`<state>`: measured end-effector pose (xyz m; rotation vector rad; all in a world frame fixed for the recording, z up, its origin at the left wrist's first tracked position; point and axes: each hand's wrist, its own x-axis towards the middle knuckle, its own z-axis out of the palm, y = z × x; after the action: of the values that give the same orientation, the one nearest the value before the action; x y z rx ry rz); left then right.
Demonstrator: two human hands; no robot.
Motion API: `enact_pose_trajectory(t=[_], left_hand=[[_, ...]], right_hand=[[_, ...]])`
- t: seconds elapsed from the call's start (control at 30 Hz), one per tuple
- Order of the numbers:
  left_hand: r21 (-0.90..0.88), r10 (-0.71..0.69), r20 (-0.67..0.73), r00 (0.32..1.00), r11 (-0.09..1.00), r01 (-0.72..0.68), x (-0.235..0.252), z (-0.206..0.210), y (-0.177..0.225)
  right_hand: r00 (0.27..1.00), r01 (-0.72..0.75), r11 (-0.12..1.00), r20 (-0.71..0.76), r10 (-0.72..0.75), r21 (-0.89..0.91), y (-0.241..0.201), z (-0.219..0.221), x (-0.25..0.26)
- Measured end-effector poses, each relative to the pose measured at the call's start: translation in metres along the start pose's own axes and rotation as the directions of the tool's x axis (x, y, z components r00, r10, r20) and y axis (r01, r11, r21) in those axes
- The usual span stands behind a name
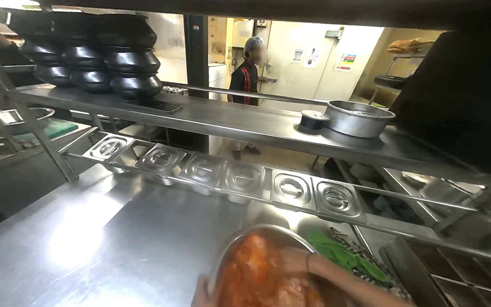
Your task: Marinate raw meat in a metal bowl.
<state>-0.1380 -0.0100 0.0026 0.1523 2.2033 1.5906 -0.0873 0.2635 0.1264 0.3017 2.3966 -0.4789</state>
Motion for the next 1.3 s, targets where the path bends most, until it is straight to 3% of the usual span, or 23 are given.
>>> enact_pose_trajectory(t=[0.07,0.17,0.27,0.33,0.43,0.5,0.6,0.67,0.73,0.83,0.93,1.0,1.07,1.13,1.2,1.3], left_hand=[[0.076,0.017,0.106,0.994,0.997,-0.025,0.032,-0.004,0.019],[0.253,0.031,0.227,0.973,0.963,-0.09,0.066,0.007,0.035],[0.375,0.026,0.254,0.967,0.919,-0.123,0.085,0.007,0.045],[0.388,0.026,0.273,0.962,0.912,-0.134,0.086,0.006,0.046],[0.392,0.054,0.302,0.952,0.903,-0.175,0.088,0.003,0.047],[0.374,0.067,0.307,0.949,0.909,-0.185,0.088,0.003,0.044],[0.386,0.064,0.301,0.951,0.904,-0.183,0.086,0.007,0.045],[0.385,0.069,0.294,0.953,0.904,-0.184,0.086,0.014,0.045],[0.387,0.076,0.262,0.962,0.905,-0.177,0.088,0.019,0.044],[0.352,0.087,0.196,0.977,0.923,-0.152,0.09,0.012,0.046],[0.325,0.055,0.174,0.983,0.939,-0.11,0.086,0.002,0.04],[0.311,0.061,0.171,0.983,0.944,-0.113,0.086,0.001,0.039],[0.296,0.071,0.175,0.982,0.947,-0.121,0.086,0.002,0.037],[0.296,0.078,0.176,0.981,0.946,-0.128,0.087,0.003,0.036],[0.297,0.078,0.175,0.981,0.946,-0.128,0.086,0.003,0.035],[0.294,0.086,0.178,0.98,0.946,-0.136,0.086,0.002,0.035]], right_hand=[[0.991,-0.129,0.986,0.016,0.132,-0.106,0.0,-0.001,0.034],[0.983,-0.151,0.976,-0.081,0.165,0.157,-0.03,0.03,0.068],[0.994,0.021,0.999,-0.106,-0.016,0.044,-0.06,0.078,0.072],[0.993,0.118,0.988,-0.014,-0.12,-0.102,-0.06,0.087,0.032],[0.991,0.13,0.974,0.025,-0.128,-0.188,-0.019,0.1,-0.022],[1.0,-0.001,0.983,0.027,0.006,-0.184,0.018,0.102,-0.042],[0.981,-0.184,0.975,0.036,0.19,-0.124,0.048,0.094,-0.017],[0.992,-0.122,0.989,0.036,0.125,-0.078,0.039,0.084,0.026],[0.997,-0.074,0.996,0.01,0.074,-0.054,-0.006,0.074,0.05],[0.994,-0.088,0.996,0.068,0.087,0.012,-0.075,0.064,0.03],[0.982,0.172,0.985,0.079,-0.17,-0.029,-0.041,0.103,0.035],[0.96,0.254,0.954,0.158,-0.23,-0.157,-0.014,0.09,0.02],[0.978,0.19,0.941,0.138,-0.156,-0.281,0.006,0.059,-0.004],[0.999,0.023,0.954,-0.036,-0.035,-0.299,0.023,0.029,-0.014],[0.982,-0.124,0.981,-0.162,0.1,-0.147,0.037,0.013,-0.009],[0.973,-0.153,0.978,-0.15,0.173,0.139,0.045,0.012,-0.001]])
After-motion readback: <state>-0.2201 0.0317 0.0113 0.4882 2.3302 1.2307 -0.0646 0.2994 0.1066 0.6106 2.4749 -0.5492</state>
